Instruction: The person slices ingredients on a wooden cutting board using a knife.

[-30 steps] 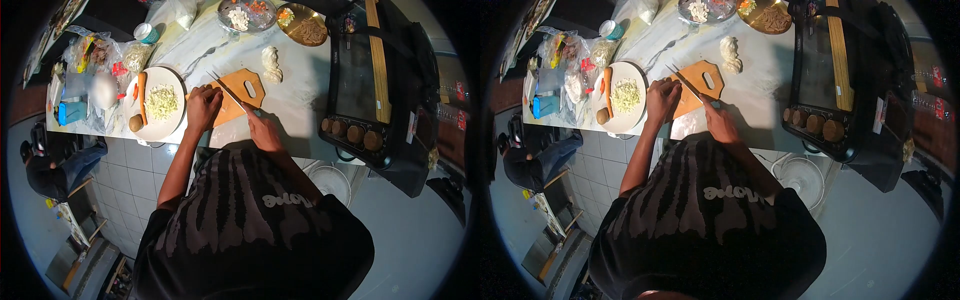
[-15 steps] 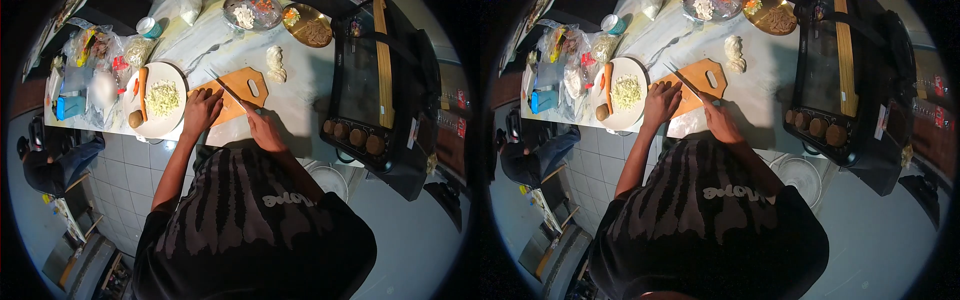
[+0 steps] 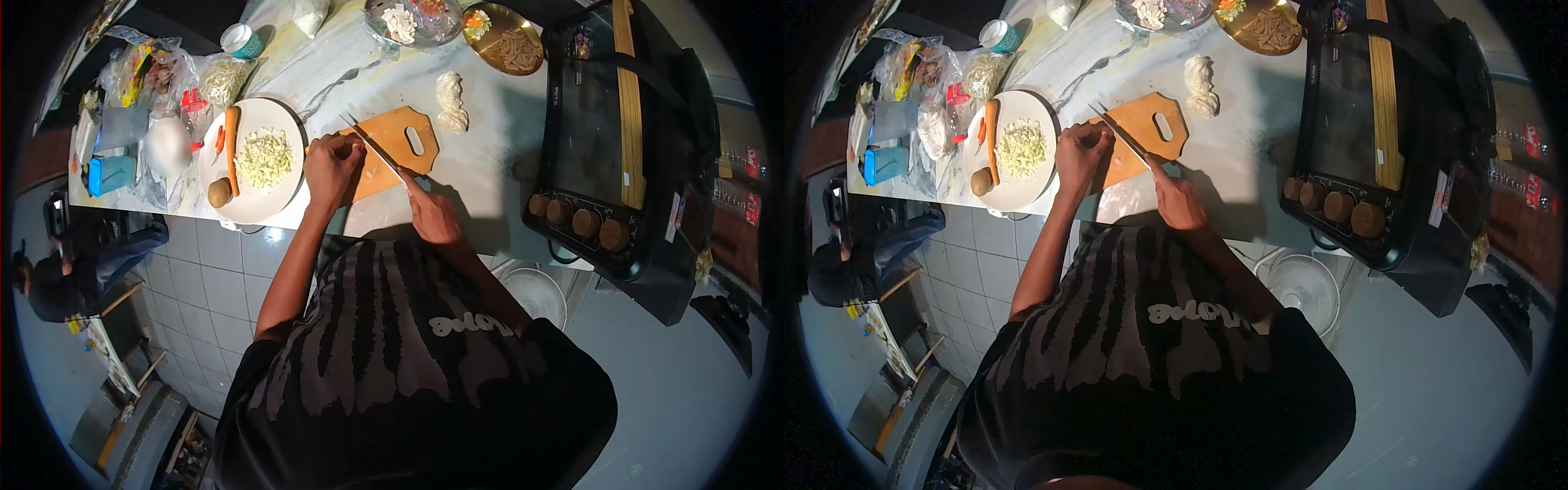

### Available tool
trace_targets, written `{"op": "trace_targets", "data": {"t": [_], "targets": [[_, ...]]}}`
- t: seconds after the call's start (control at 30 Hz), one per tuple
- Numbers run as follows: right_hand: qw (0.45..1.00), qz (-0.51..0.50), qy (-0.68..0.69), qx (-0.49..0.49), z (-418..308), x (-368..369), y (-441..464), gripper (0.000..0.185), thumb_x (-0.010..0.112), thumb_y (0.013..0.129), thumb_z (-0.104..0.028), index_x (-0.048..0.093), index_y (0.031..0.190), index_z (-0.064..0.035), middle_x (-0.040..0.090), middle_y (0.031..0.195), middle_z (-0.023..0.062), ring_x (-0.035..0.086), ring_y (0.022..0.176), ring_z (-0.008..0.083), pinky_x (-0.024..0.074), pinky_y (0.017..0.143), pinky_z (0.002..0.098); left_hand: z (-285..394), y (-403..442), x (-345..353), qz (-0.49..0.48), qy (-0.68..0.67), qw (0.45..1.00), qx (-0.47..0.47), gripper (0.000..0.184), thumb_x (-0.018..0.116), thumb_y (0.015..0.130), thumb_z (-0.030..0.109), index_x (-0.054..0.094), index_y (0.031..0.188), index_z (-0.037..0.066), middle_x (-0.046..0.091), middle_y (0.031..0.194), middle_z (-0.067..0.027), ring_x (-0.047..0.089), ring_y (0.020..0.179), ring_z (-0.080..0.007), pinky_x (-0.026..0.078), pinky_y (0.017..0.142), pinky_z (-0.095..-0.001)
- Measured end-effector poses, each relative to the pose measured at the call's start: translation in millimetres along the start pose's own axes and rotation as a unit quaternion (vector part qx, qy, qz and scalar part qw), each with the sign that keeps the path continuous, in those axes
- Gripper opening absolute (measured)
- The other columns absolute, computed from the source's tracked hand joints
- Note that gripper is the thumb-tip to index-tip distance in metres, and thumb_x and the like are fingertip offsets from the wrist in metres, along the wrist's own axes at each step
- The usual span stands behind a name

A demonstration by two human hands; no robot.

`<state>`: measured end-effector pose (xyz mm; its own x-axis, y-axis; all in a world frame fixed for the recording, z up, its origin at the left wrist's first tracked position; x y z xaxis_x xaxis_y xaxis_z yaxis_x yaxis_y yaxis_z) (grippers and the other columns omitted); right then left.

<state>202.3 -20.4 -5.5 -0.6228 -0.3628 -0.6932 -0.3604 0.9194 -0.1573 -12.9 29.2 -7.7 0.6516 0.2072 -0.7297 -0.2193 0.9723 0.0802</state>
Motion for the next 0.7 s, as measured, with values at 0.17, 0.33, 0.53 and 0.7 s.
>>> {"op": "trace_targets", "data": {"t": [0.17,0.33,0.53,0.7], "targets": [[1.0,-0.003,0.024,0.019,1,0,3,0.054,0.051,0.099,-0.012,0.043,0.151,-0.0234,0.062,0.079,0.0293,0.063,0.077,0.0481,0.047,0.069,0.0559,1,2,-5,-0.023,0.009,1.0,-0.018,0.015,0.078,0.083,0.023,0.08,0.094,0.013,0.068,0.082,-0.0094,0.062,0.083,-0.0273,0.05,0.074,-0.0391],[0.998,-0.004,0.057,0.012,-1,1,2,0.049,0.051,0.099,-0.011,0.048,0.147,-0.0205,0.062,0.084,0.03,0.062,0.079,0.0482,0.0465,0.069,0.0557,5,-6,-5,0.024,0.081,0.986,0.143,0.011,0.075,0.085,0.019,0.078,0.091,0.01,0.061,0.076,-0.0052,0.058,0.075,-0.0252,0.049,0.066,-0.0384],[0.998,-0.007,0.06,0.01,2,7,2,0.05,0.052,0.099,-0.012,0.047,0.148,-0.0208,0.062,0.082,0.0297,0.063,0.076,0.0478,0.0472,0.069,0.0561,6,-13,-9,-0.003,0.106,0.973,0.206,0.019,0.072,0.087,0.018,0.076,0.104,0.011,0.059,0.078,-0.0075,0.054,0.074,-0.0266,0.047,0.064,-0.0388],[1.0,-0.021,0.007,0.012,7,8,5,0.052,0.052,0.098,-0.012,0.046,0.149,-0.0215,0.063,0.083,0.0289,0.063,0.075,0.0477,0.0478,0.068,0.0561,7,-12,-13,-0.005,0.105,0.972,0.209,0.022,0.071,0.086,0.019,0.076,0.106,0.011,0.059,0.079,-0.008,0.054,0.074,-0.027,0.047,0.064,-0.0385]]}}
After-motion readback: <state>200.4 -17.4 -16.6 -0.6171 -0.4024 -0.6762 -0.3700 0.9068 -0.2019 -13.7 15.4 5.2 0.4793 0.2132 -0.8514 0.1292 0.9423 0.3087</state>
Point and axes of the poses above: each hand's wrist, its own y-axis towards the middle knuckle, its own x-axis out of the palm, z = x × y, the point moved 3 cm from there along y, towards the middle knuckle
